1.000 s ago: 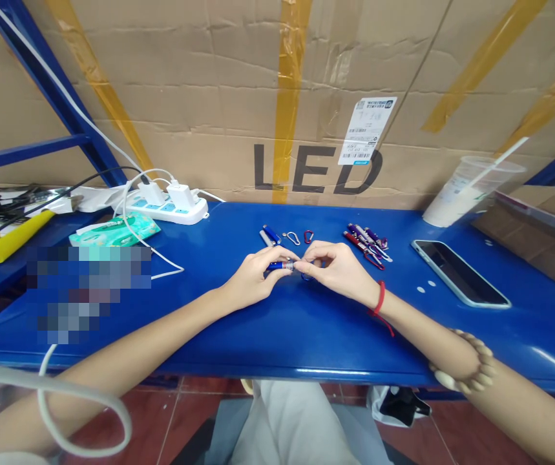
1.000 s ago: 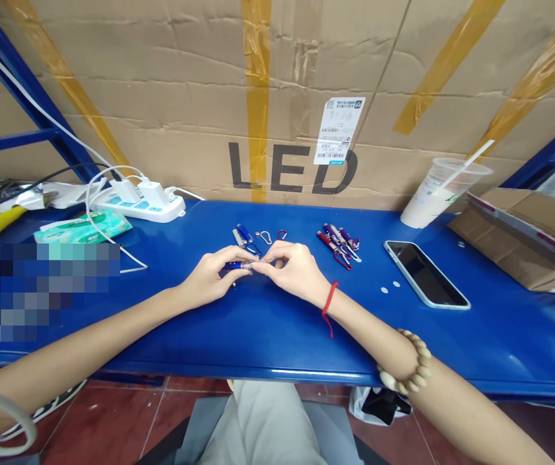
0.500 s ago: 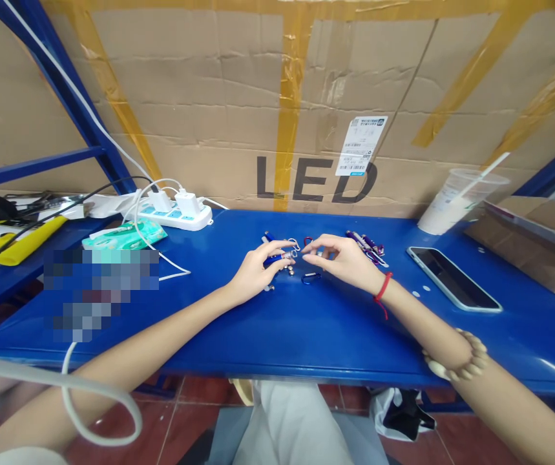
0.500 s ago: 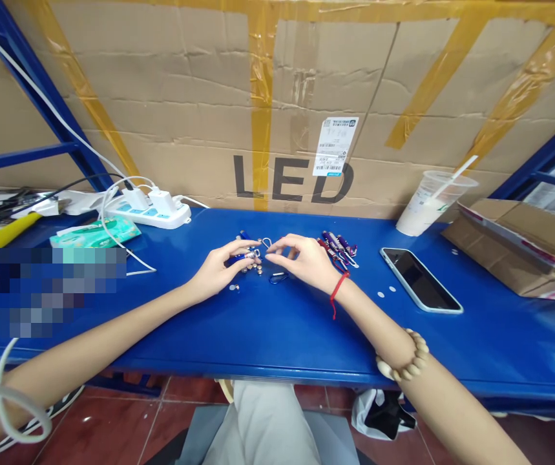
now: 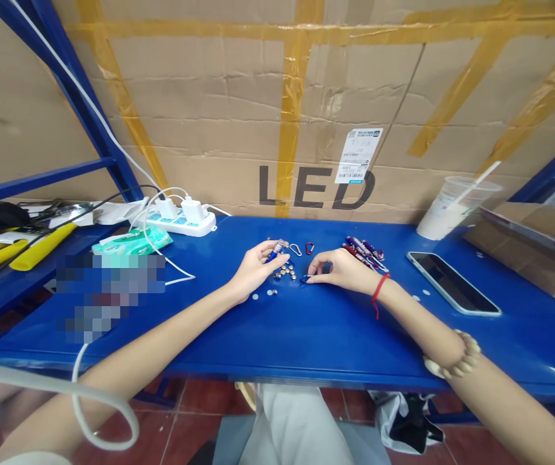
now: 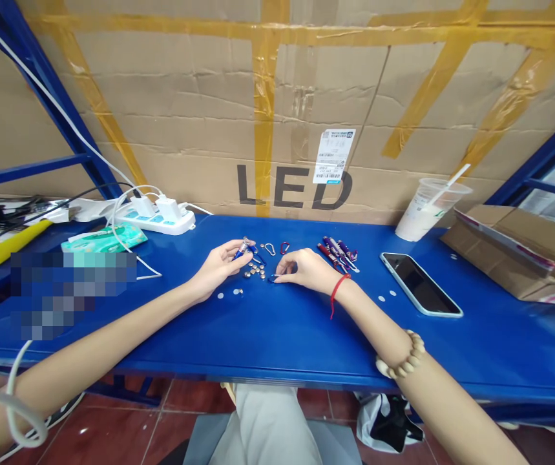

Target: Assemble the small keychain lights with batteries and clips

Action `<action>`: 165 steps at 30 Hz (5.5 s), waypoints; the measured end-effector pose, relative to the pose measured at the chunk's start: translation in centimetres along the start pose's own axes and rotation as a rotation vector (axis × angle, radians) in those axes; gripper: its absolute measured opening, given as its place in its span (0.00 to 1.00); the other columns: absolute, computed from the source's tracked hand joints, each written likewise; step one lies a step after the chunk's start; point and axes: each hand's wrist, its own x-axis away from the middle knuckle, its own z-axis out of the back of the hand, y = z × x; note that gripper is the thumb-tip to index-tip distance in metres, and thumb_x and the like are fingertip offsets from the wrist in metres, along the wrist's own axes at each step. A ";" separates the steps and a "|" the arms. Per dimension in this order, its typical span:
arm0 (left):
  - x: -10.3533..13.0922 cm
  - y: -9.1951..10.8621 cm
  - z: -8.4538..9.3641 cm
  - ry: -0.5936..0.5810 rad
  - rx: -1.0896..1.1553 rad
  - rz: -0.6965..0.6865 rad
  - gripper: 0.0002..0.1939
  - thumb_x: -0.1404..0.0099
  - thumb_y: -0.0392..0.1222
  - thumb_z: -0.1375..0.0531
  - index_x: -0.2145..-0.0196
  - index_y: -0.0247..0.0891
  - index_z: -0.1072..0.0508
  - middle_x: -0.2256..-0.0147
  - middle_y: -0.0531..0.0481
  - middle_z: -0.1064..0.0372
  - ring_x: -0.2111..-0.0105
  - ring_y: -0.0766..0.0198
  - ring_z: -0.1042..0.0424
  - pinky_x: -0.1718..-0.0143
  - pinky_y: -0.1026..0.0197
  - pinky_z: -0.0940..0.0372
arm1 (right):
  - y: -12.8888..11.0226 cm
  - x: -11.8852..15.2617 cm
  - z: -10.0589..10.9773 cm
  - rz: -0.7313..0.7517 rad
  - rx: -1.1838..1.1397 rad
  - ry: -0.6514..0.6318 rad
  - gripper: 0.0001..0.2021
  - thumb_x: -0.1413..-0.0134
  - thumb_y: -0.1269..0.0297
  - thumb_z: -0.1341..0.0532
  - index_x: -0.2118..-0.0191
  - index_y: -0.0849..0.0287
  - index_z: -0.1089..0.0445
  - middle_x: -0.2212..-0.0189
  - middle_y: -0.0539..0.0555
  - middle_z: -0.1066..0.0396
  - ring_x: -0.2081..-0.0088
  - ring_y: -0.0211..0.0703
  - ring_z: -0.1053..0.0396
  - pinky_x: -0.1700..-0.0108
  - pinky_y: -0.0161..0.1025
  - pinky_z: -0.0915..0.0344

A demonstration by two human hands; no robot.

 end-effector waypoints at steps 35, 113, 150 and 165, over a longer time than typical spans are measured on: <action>0.7 0.4 -0.9 -0.123 0.071 -0.090 0.18 0.41 0.46 0.43 0.77 0.38 0.51 0.80 0.61 0.51 0.81 0.75 0.43 0.76 0.68 0.47 | -3.0 0.6 -2.0 0.247 -0.067 0.295 0.15 0.49 0.58 0.39 0.59 0.63 0.27 0.77 0.52 0.29 0.78 0.33 0.37 0.74 0.31 0.37; 1.7 -0.1 -0.9 -0.087 -0.320 -0.225 0.10 0.36 0.47 0.49 0.69 0.40 0.46 0.76 0.59 0.42 0.80 0.71 0.45 0.74 0.66 0.47 | -2.8 1.0 -0.9 0.301 0.272 0.519 0.14 0.39 0.62 0.50 0.64 0.62 0.29 0.78 0.51 0.38 0.75 0.36 0.40 0.70 0.34 0.40; 1.2 -1.1 -1.2 -0.033 -0.503 -0.208 0.14 0.35 0.45 0.51 0.59 0.37 0.31 0.75 0.53 0.32 0.76 0.67 0.33 0.71 0.67 0.39 | -2.4 0.2 -3.0 0.253 0.100 0.451 0.16 0.39 0.58 0.50 0.66 0.62 0.29 0.75 0.54 0.32 0.73 0.38 0.36 0.69 0.34 0.39; 0.2 -0.9 0.6 -0.149 -0.643 -0.445 0.11 0.38 0.46 0.47 0.61 0.39 0.31 0.60 0.48 0.28 0.60 0.61 0.29 0.57 0.60 0.36 | -2.3 0.2 -1.5 0.080 -0.217 0.115 0.35 0.52 0.56 0.38 0.39 0.62 0.48 0.81 0.43 0.40 0.78 0.32 0.40 0.72 0.31 0.40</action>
